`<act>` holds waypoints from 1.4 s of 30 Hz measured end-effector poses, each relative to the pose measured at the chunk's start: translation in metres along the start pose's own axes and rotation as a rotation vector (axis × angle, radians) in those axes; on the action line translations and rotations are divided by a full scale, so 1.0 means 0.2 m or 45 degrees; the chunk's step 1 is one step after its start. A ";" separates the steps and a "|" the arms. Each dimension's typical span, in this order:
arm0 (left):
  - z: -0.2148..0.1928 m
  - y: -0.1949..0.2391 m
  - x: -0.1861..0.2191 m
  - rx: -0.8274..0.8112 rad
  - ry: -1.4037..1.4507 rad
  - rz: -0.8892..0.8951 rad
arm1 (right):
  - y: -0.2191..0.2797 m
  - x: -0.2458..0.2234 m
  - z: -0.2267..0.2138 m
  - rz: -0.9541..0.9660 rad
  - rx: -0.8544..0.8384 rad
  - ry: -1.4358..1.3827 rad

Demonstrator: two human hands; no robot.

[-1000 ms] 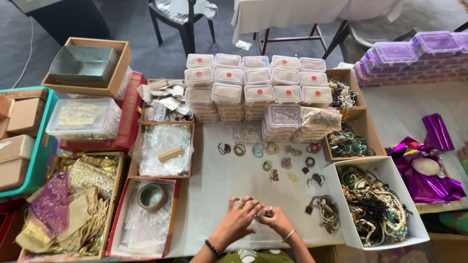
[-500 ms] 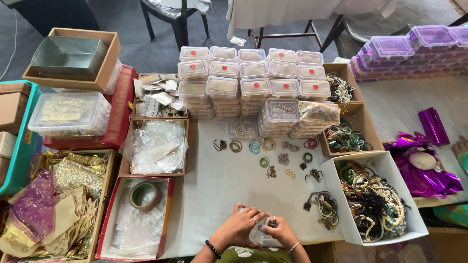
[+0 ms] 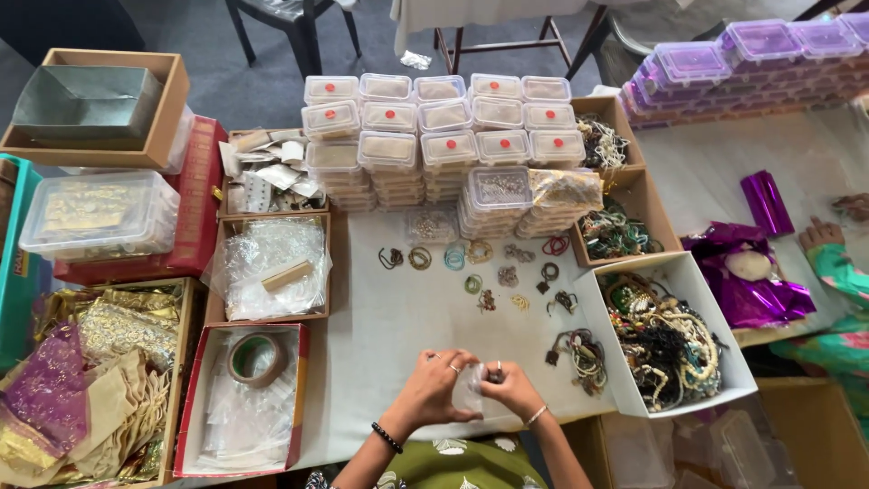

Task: The person sorts through various jewelry items, including bracelets and necklaces, on a table covered with boxes and containers. They pick up individual pieces, place them into small plastic bags, and arrange them on the table or into boxes.

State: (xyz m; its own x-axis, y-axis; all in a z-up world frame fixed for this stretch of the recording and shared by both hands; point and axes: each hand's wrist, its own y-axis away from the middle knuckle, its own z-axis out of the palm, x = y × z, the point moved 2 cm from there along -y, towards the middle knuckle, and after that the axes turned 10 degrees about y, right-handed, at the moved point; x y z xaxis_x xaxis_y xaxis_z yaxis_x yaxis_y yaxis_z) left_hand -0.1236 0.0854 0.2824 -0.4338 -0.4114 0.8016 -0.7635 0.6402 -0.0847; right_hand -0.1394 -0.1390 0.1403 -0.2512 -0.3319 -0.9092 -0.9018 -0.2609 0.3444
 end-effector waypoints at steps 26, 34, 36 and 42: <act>0.02 0.04 -0.24 0.977 0.320 -0.206 | -0.23 -0.96 0.25 -0.346 0.033 -0.839; 0.04 0.06 -0.30 1.027 0.370 -0.392 | -0.08 -1.15 0.14 -0.696 0.066 -0.108; 0.02 0.05 -0.27 1.094 0.290 -0.324 | -0.06 -1.14 0.15 -0.658 0.122 0.618; -0.08 0.06 -0.28 0.967 0.886 -0.151 | -0.16 -0.89 0.06 -0.644 0.309 0.536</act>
State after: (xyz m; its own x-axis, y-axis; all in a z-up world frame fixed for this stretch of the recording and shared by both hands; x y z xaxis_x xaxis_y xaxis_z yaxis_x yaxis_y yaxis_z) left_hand -0.1005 0.1267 0.2464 -0.1482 0.1750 0.9734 -0.9885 -0.0571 -0.1402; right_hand -0.0701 -0.0614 0.2886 0.3335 -0.5591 -0.7591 -0.9374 -0.2824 -0.2037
